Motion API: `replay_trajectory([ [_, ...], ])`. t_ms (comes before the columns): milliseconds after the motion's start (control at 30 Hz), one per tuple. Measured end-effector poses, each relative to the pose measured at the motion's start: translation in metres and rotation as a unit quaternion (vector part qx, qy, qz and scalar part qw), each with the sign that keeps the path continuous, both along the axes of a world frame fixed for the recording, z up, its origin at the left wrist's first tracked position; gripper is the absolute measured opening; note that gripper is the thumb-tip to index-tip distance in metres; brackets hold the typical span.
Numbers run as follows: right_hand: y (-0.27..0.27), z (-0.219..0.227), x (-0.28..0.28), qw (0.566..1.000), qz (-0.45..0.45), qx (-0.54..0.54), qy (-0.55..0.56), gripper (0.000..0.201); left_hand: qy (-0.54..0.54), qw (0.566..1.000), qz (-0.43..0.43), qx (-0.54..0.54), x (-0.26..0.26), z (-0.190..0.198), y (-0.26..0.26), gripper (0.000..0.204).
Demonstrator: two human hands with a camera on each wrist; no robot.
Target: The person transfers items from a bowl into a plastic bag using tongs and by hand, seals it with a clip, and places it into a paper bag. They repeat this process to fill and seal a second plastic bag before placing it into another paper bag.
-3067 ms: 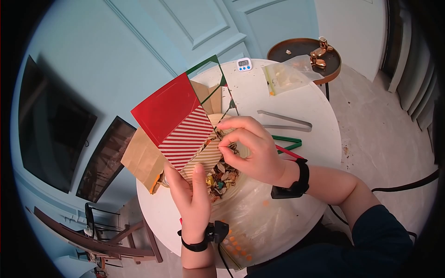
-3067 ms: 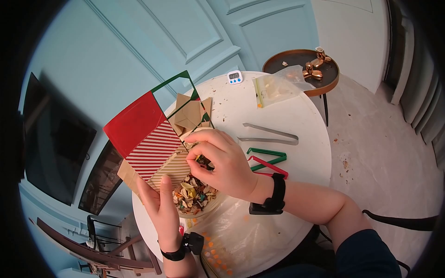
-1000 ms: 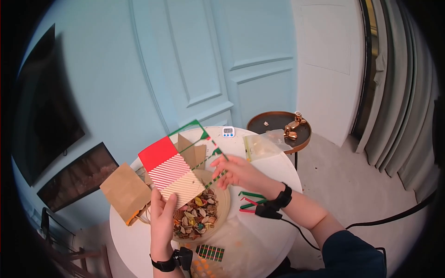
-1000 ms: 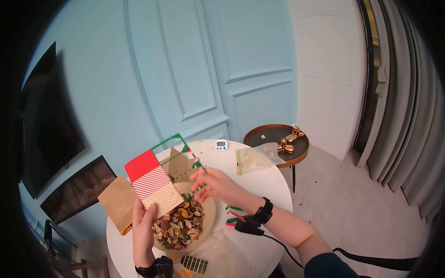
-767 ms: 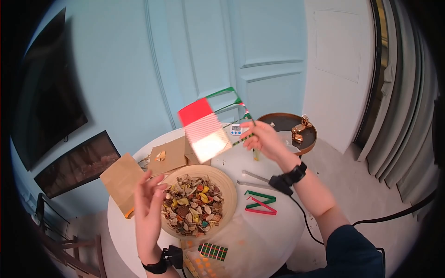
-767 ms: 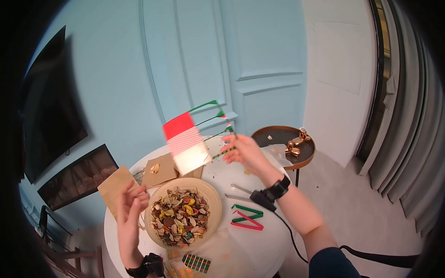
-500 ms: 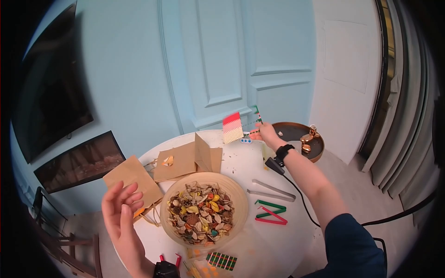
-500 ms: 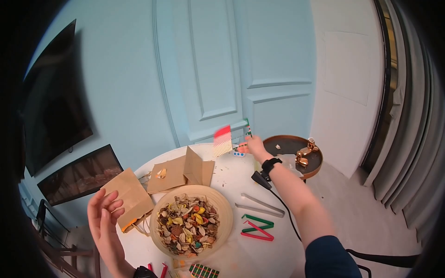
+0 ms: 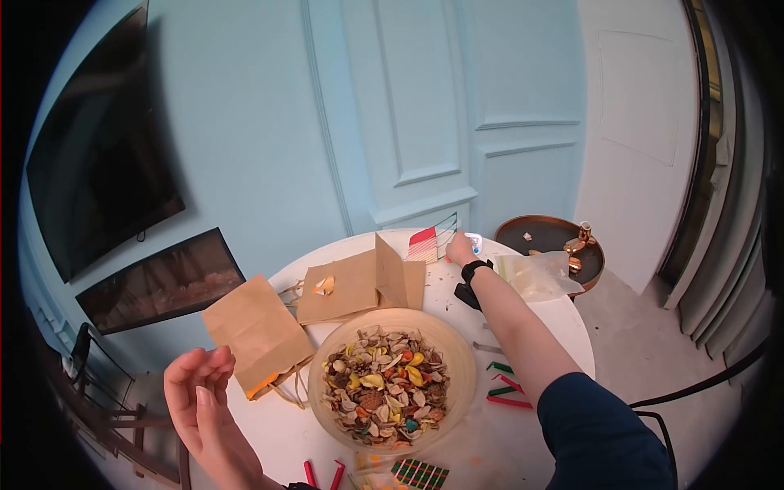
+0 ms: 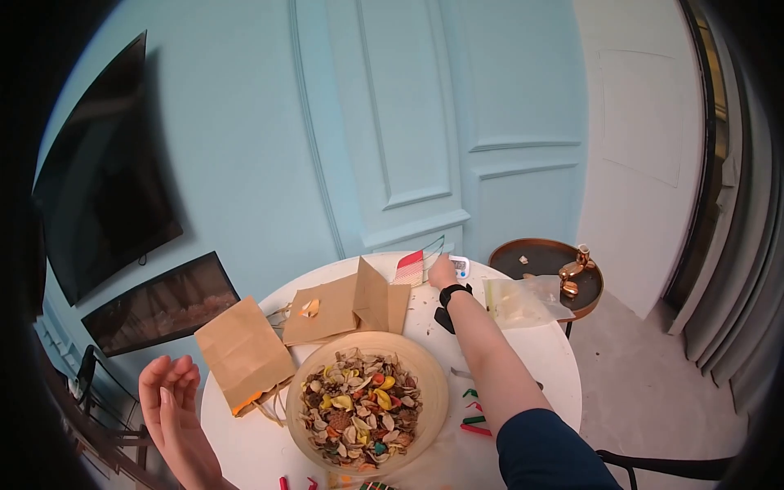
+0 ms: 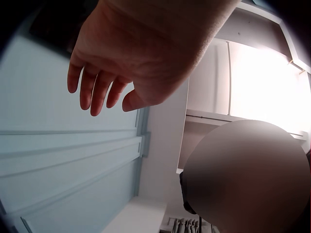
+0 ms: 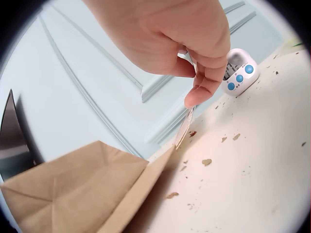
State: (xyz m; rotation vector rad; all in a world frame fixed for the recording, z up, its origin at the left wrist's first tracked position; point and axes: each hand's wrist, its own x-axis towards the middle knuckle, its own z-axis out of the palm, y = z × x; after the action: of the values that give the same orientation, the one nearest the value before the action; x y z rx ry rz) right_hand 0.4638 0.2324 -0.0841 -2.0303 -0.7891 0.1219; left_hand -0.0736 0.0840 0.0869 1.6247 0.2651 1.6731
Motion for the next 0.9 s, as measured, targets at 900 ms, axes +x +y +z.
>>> replay_trajectory([
  [900,-0.276,0.08,-0.283,0.674,0.707,-0.143,-0.159,0.031,0.066,0.998,-0.009,-0.012,0.004,-0.006,0.008,0.027],
])
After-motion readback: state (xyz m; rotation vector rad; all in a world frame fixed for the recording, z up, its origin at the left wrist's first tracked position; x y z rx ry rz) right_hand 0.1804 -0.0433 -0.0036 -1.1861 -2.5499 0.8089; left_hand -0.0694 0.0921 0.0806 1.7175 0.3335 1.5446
